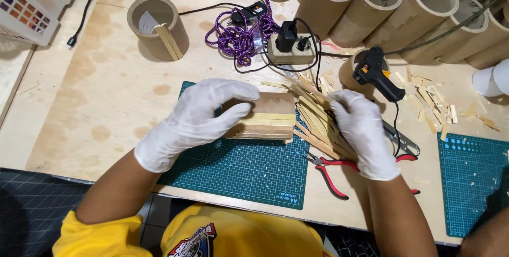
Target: The person is using a hot glue gun to attach small wooden sticks to a cardboard tube to cover its surface.
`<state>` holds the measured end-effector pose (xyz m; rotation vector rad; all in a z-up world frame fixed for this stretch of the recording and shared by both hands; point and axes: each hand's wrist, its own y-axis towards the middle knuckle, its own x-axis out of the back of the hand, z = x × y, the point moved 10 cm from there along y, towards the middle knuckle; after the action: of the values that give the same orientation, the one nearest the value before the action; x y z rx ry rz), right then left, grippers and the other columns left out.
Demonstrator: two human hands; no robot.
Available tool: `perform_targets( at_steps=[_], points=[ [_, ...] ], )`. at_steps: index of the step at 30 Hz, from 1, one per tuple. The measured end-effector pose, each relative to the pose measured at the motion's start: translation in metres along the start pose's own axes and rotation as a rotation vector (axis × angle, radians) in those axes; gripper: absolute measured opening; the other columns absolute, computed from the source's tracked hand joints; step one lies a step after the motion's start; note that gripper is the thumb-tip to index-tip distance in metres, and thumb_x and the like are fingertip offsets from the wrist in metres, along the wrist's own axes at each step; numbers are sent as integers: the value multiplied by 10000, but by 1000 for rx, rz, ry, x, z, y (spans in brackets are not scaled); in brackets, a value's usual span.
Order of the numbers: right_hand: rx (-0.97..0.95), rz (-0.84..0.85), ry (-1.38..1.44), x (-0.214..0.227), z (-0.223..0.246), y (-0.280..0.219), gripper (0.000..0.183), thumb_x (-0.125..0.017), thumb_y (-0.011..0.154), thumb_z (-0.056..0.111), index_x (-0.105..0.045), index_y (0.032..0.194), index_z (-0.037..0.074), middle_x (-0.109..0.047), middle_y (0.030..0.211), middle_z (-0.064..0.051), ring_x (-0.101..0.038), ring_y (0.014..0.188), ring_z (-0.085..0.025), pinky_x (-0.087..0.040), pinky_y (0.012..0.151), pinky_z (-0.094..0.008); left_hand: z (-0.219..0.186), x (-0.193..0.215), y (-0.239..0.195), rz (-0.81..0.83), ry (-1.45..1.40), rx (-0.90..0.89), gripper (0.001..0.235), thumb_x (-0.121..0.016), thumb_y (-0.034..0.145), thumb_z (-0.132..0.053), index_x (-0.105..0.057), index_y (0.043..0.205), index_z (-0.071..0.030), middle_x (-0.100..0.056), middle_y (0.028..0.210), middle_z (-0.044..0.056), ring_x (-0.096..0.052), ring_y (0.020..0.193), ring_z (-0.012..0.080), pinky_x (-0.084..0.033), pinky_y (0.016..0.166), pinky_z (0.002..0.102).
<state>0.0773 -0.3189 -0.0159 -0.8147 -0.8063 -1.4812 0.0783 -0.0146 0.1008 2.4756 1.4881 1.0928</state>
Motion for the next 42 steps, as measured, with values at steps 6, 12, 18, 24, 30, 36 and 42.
perform_targets(
  at_steps=[6,12,18,24,30,36,42],
  points=[
    [-226,-17,376,45,30,-24,240,-701,958,114,-789,1157,216,-735,1022,-82,-689,963,-184,-558,845,-362,4,-23,41,31,197,-41,323,-661,1014,-296,-662,1283,-118,-731,1161,143,-698,1135,334,-510,1013,469],
    [-147,-36,494,66,38,-27,243,-692,951,68,-785,1161,146,-725,967,-85,-620,903,-123,-551,812,-321,2,-60,56,203,230,-103,234,-503,1065,-304,-651,965,-153,-708,830,65,-732,880,329,-558,841,441],
    [82,-266,-213,99,17,4,311,-615,1043,64,-667,1349,39,-600,1271,-263,-468,1220,-420,-423,956,-551,-20,-30,54,-55,346,-309,222,-471,1095,-170,-555,905,-91,-548,739,70,-546,644,289,-465,669,434],
    [-91,-81,-472,63,-50,29,587,-475,1056,420,-468,1566,130,-515,1368,-287,-523,1139,-530,-467,882,-659,-19,-13,54,-102,357,-260,199,-479,1080,-200,-577,959,-75,-578,775,102,-578,721,356,-462,739,459],
    [-253,141,-196,62,-52,21,620,-498,1018,320,-338,1587,134,-404,1321,-277,-513,1212,-523,-369,1077,-583,-29,7,53,-232,352,-352,162,-546,1076,-122,-568,944,-32,-551,789,108,-543,678,347,-435,687,473],
    [-192,164,-133,86,-5,22,450,-491,1027,256,-506,1420,38,-579,1322,-302,-522,1252,-473,-356,1074,-551,-17,31,56,-196,175,-223,252,-411,1103,-127,-468,862,-79,-485,750,48,-496,662,269,-414,674,404],
    [-152,37,290,118,66,-16,248,-442,988,118,-572,1194,70,-562,857,-62,-470,871,-175,-329,852,-316,-26,11,19,-294,790,-613,317,-671,1073,3,-575,1342,140,-567,1357,325,-608,1259,492,-547,1103,601]
  ],
)
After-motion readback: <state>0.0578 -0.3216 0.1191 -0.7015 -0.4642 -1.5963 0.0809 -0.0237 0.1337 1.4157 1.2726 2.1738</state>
